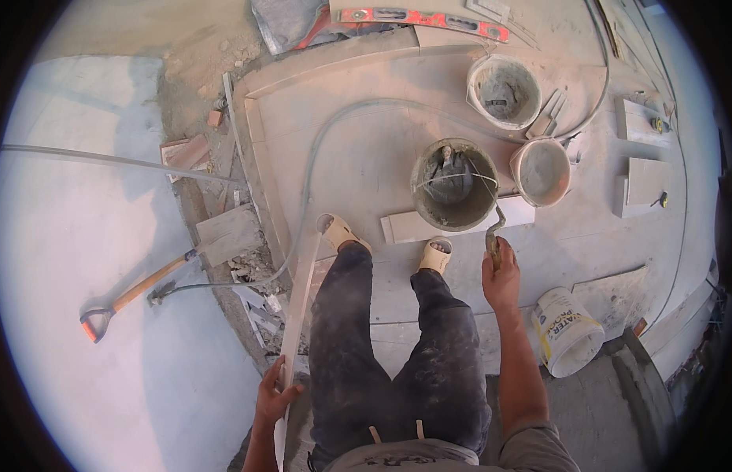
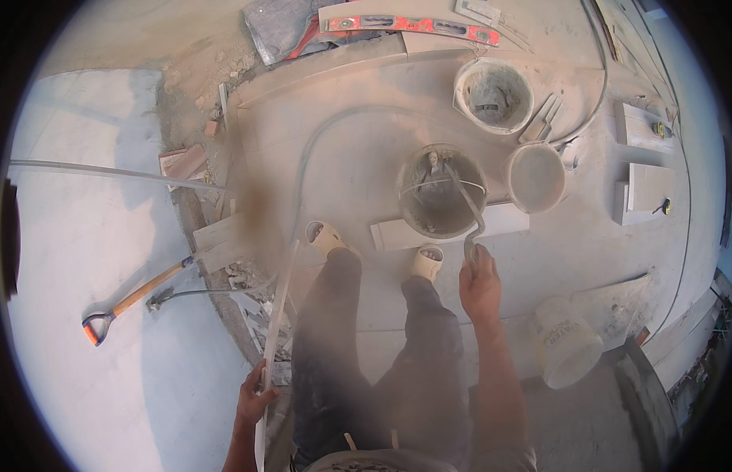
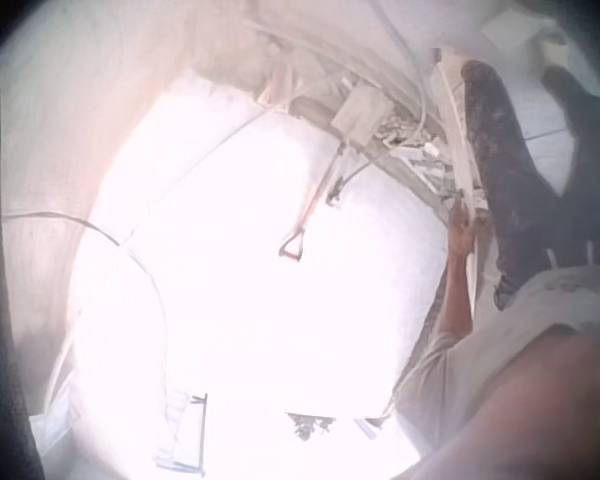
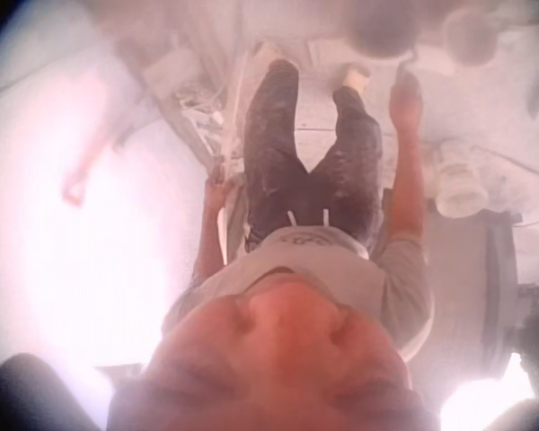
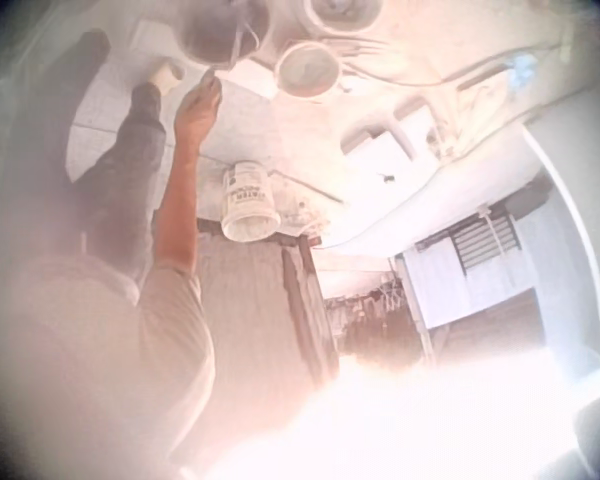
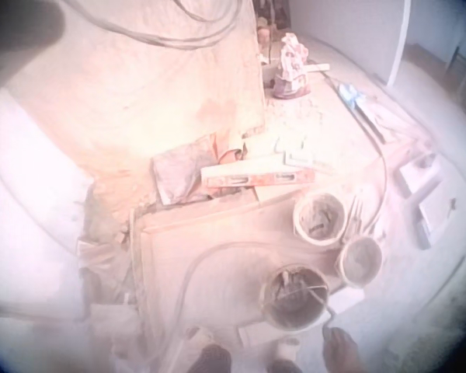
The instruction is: The person mixes adhesive in a bucket using a trowel, then scoops and spreads the adhesive onto a rectangular tile. The person sits on the floor during the process and handles multiple tiles and buckets.
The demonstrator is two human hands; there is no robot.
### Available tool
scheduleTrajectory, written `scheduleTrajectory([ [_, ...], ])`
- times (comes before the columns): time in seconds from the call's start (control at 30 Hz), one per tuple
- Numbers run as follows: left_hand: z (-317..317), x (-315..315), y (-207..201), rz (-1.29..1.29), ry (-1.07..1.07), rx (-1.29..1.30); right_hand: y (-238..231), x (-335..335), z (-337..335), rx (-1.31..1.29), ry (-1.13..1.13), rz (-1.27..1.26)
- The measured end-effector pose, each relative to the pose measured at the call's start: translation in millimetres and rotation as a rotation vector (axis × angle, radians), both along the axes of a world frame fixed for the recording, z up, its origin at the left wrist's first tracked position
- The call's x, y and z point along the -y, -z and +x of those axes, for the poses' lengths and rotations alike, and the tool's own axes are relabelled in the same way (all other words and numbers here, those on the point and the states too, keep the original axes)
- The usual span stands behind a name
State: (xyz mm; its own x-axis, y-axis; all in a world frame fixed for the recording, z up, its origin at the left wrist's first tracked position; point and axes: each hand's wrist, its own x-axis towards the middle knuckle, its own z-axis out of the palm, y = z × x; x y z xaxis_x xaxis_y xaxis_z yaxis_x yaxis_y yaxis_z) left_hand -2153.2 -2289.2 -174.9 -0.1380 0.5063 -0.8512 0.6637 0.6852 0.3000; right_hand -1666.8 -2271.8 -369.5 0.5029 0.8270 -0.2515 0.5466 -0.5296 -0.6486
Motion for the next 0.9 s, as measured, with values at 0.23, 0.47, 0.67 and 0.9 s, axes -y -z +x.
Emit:
scheduleTrajectory([
  [0.23, -39.4, -159.6, 73.3, 0.041, 0.054, 0.161, -17.1, -53.7, -2.9, 0.282, -0.336, -1.007],
  [0.47, -67.0, -289.0, 126.8, -0.037, 0.078, 0.323, -22.1, -15.8, -67.0, 0.116, -0.214, -0.917],
  [0.67, -65.2, -335.1, 124.2, -0.028, 0.223, 0.299, -17.2, -33.5, -109.0, 0.022, -0.035, -0.924],
  [0.9, -59.2, -368.2, 123.4, -0.065, 0.215, 0.275, 4.3, -103.1, -81.6, 0.099, 0.012, -0.902],
])
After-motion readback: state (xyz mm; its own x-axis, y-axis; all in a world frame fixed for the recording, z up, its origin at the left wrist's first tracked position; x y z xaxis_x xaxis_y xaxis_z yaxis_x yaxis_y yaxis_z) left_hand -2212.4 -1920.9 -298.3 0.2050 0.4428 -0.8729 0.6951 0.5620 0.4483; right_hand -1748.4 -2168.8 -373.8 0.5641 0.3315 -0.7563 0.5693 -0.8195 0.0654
